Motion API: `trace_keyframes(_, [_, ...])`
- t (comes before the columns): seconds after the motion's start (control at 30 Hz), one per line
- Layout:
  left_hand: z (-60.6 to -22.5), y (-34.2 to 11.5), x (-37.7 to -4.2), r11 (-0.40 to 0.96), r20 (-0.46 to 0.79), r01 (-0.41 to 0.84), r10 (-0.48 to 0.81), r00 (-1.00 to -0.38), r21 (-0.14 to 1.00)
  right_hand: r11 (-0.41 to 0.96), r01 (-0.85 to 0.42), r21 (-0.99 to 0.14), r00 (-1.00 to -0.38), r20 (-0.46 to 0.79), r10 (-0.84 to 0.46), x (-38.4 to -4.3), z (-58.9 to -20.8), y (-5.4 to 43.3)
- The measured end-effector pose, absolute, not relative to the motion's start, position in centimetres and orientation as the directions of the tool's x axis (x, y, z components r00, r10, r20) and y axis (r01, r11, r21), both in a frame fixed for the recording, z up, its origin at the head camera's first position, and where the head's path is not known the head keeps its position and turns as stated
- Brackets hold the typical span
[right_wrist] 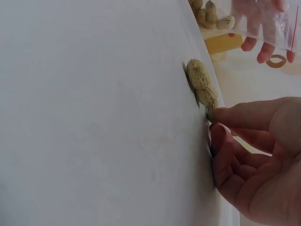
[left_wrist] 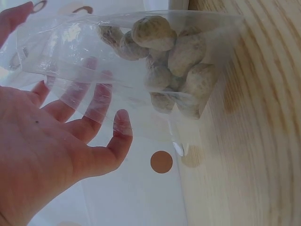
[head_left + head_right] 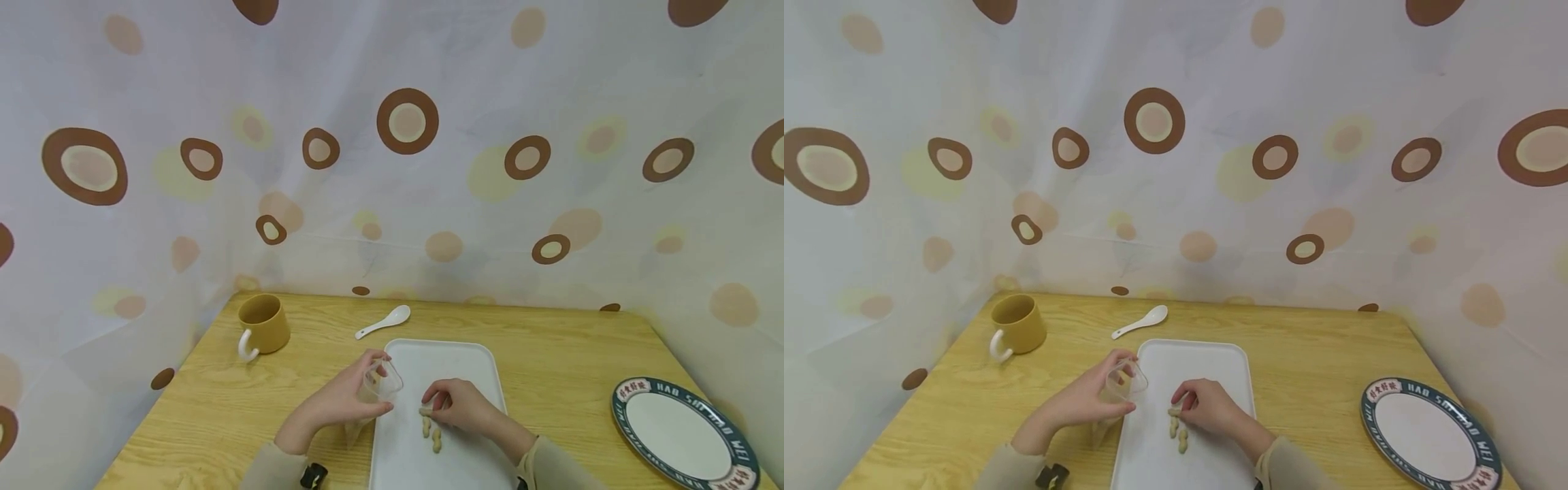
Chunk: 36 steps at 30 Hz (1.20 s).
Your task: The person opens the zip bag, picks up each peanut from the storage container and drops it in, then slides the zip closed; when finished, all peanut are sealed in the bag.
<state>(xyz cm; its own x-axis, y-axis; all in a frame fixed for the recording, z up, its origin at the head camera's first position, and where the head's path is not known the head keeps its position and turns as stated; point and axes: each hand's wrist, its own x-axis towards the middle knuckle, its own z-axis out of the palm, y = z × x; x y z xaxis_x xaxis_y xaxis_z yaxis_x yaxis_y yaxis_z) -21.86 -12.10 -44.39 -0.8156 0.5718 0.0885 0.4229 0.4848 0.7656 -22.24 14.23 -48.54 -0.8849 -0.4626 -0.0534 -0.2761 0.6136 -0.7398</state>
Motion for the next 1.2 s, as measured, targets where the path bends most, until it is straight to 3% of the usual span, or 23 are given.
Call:
trace_keyframes(0.9, [-44.6,-12.1,-21.9,0.481,0.068,0.413,0.585,-0.808,0.774,0.487,-0.178,-0.855,-0.948,0.016,-0.319,-22.4,-46.3,13.8])
trace_keyframes(1.2, [-44.8,-12.1,-21.8,0.466,0.075,0.419,0.595,-0.800,0.779,0.467,-0.215,-0.858,-0.950,0.073,-0.302,-22.3,-44.1,13.3])
